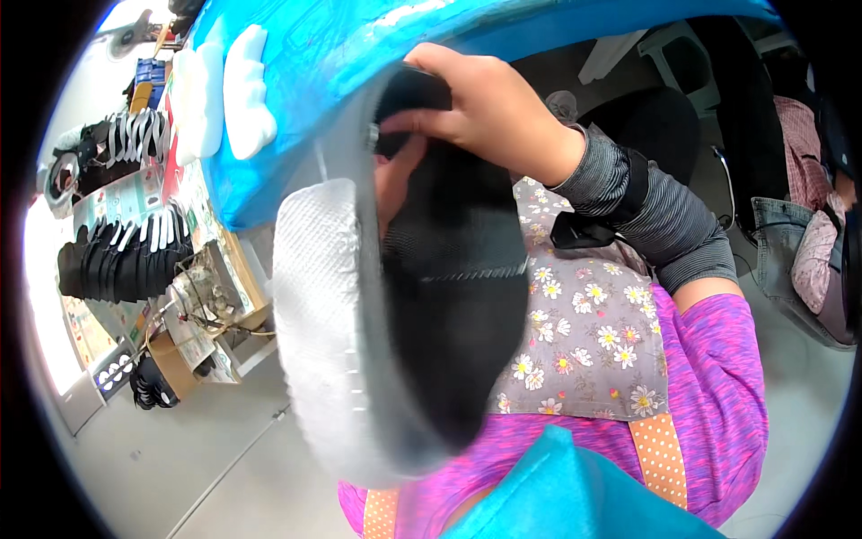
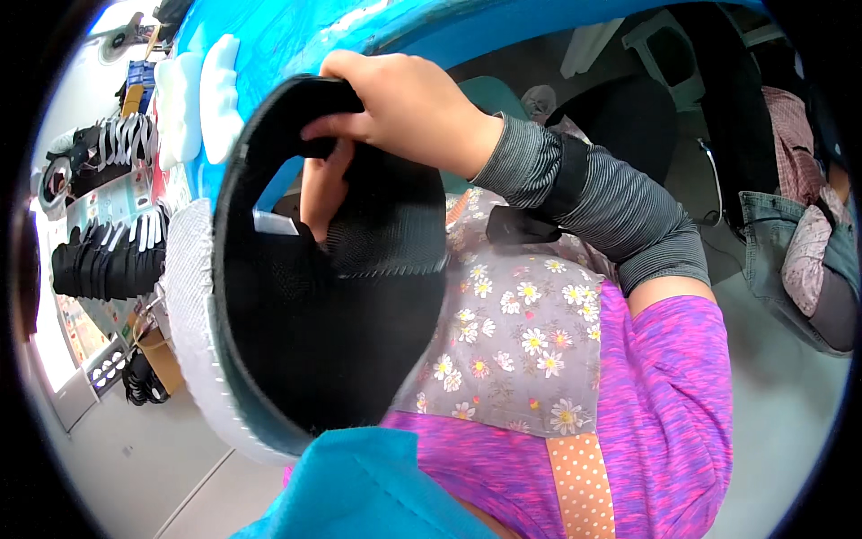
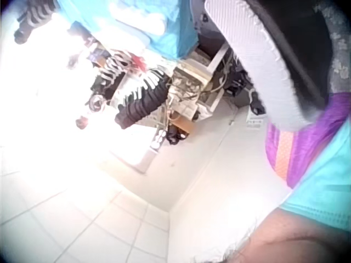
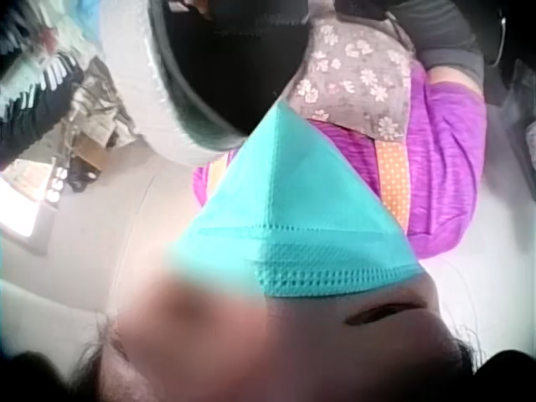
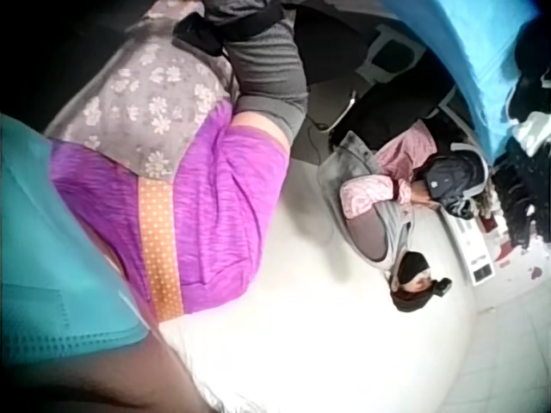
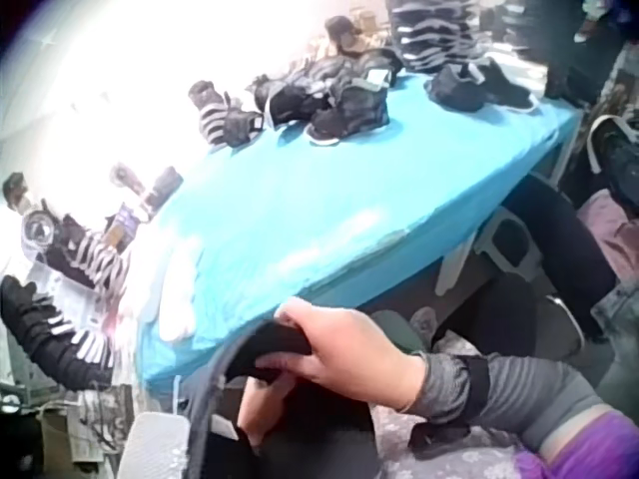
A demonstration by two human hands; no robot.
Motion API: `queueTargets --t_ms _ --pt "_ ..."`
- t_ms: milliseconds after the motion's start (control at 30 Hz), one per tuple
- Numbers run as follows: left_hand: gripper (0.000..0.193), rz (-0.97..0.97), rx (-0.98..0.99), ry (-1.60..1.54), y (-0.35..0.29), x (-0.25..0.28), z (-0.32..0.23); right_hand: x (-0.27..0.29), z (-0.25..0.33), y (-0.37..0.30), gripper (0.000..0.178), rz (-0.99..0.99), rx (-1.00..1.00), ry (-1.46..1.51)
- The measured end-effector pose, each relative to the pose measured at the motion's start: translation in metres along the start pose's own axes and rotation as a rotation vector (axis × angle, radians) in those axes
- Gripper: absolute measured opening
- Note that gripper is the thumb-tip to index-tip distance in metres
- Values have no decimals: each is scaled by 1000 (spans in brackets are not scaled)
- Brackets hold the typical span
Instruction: The person fits a foam padding insert into the interior heel section of a black shoe upper and then presses the lining material over it to secure the component in place.
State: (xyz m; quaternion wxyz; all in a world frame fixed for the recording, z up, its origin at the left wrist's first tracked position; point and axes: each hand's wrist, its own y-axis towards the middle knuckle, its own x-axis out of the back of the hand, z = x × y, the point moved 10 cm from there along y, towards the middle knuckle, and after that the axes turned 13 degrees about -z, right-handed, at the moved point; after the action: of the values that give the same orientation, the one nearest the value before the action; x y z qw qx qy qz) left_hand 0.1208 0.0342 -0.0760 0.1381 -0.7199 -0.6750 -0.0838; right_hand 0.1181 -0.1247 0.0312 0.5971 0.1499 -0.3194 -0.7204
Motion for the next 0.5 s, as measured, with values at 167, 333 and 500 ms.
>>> queueTargets --t_ms 167,333,500 --pt "38 -25 370 -402 -22 -12 16 -7 -23 -4 30 104 -178 -26" --pt "60 466 403 -224 -40 -28 16 -3 17 5 27 56 77 -62" --pt "69 118 146 2 -46 -4 -12 3 9 7 36 -1 91 -217"
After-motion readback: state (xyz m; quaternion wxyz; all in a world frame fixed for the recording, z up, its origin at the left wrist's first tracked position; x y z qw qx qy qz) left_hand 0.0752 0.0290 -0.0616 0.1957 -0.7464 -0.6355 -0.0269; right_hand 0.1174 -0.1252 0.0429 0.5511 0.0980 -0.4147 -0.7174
